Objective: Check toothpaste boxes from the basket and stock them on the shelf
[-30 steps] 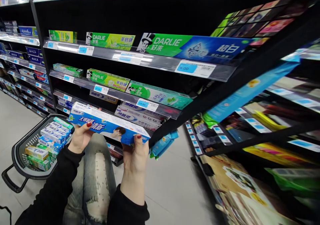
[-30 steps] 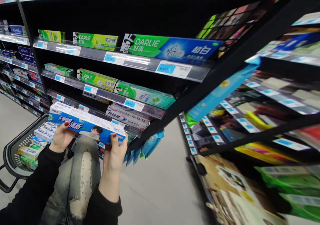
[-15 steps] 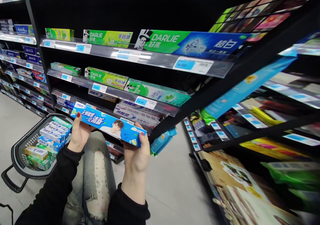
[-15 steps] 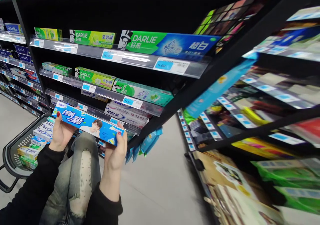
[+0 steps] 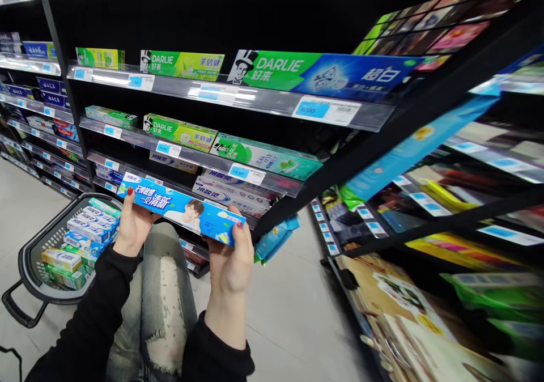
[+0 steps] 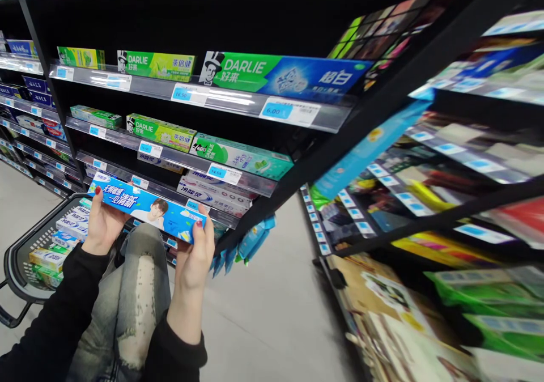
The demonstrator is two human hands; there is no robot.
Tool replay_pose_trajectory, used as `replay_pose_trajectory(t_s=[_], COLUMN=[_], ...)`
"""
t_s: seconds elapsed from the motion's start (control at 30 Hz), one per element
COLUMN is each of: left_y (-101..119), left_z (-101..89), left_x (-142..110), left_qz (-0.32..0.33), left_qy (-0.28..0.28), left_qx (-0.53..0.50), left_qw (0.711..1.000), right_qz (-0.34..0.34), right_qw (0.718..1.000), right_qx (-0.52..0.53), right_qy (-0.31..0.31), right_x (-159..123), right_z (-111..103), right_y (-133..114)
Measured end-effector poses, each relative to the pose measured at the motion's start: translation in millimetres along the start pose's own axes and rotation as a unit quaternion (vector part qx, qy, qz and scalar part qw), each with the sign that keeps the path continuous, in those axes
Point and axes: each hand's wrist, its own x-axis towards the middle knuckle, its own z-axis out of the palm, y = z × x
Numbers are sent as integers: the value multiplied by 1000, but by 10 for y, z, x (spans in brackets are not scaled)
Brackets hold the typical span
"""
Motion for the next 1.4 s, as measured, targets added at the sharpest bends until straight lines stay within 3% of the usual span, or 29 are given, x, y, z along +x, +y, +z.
replay_pose_trajectory(t_s=[0.17, 0.43, 0.57, 0.73, 1.0, 1.4], left_y=[2, -18, -49, -67, -97, -93], left_z=[10, 23, -14, -27, -56, -92], left_x=[-26, -97, -67, -8, 51, 75], left_qz=[6, 54, 74, 87, 59, 58], left_qy=[-14, -82, -44, 50, 127, 158], left_qx=[18, 60, 46, 24, 24, 47], left_qw=[1000, 993, 995, 995, 990, 985], right_qz=[12, 35, 33, 20, 76, 97], right_qw=[1000, 999, 999, 998, 995, 994], right_qx=[12, 25, 7, -16, -38, -25], right_qy=[18, 27, -10, -53, -48, -37], right_x=[36, 70, 72, 107, 168, 189], right_z=[-7, -22, -87, -183, -128, -110], right_y=[20, 0, -31, 20, 120, 197])
